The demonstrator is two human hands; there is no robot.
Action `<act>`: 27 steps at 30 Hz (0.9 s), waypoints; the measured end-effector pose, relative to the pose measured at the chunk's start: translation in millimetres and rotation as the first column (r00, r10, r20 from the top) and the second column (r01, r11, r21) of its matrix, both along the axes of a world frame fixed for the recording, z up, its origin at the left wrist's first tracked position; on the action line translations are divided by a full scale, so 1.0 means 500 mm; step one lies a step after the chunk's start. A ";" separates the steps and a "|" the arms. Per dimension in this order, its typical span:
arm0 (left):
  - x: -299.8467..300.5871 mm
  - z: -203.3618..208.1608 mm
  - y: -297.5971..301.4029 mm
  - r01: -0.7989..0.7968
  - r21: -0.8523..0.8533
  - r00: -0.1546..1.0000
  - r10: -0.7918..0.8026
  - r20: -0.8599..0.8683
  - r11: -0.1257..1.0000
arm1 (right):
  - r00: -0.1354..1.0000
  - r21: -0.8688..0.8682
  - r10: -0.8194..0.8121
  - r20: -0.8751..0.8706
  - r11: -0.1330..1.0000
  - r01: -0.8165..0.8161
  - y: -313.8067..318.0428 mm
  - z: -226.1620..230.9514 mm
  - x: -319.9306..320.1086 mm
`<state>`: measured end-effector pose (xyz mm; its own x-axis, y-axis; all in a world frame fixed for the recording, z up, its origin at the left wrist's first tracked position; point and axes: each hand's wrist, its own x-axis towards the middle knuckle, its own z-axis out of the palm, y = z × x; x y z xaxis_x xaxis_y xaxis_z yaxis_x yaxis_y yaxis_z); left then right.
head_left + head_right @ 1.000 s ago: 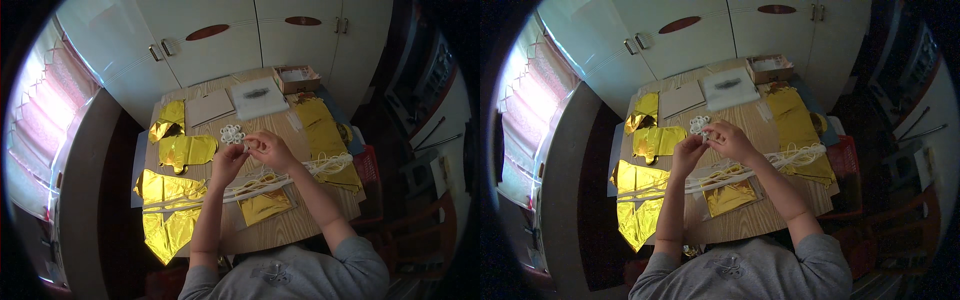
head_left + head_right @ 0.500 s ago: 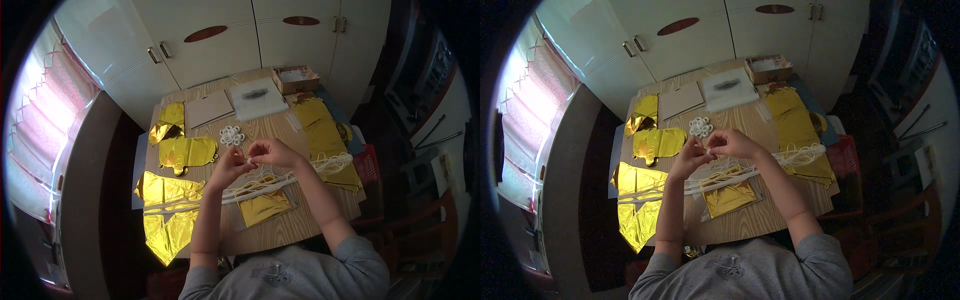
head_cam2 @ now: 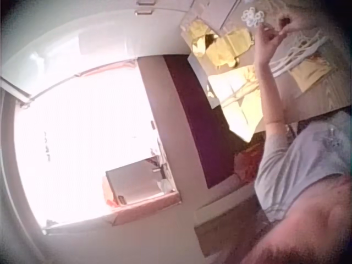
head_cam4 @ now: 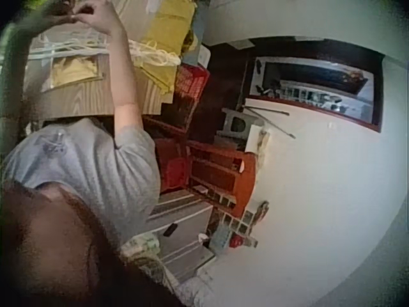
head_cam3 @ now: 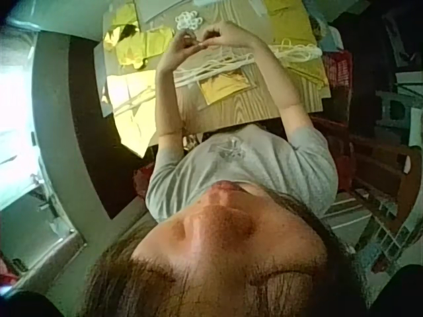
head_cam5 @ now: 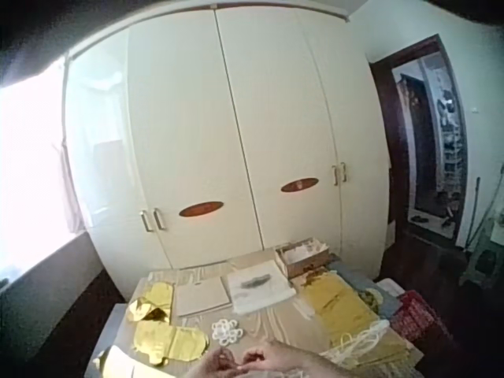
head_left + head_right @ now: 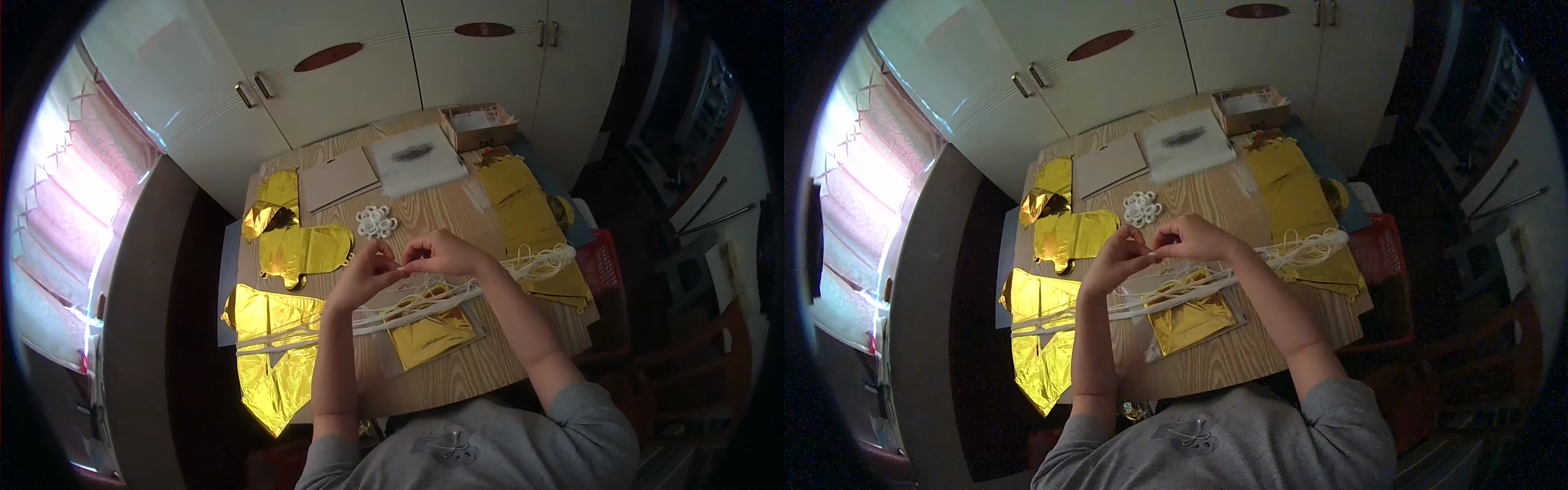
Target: Assembling components onto gold foil strips at a workbench.
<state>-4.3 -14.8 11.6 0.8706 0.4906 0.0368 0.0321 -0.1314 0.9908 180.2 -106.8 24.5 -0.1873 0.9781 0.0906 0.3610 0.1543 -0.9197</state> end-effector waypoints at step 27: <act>-0.063 0.025 0.053 -0.368 -0.120 0.869 0.387 0.307 0.922 | 0.951 0.198 -0.309 0.021 0.933 0.299 0.104 -0.035 -0.045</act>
<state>-35.9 11.6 23.9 0.5641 0.7891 0.2430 -0.2500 -0.1172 0.9611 157.7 -54.7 6.9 0.1071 0.9543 0.2790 0.4634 0.2003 -0.8632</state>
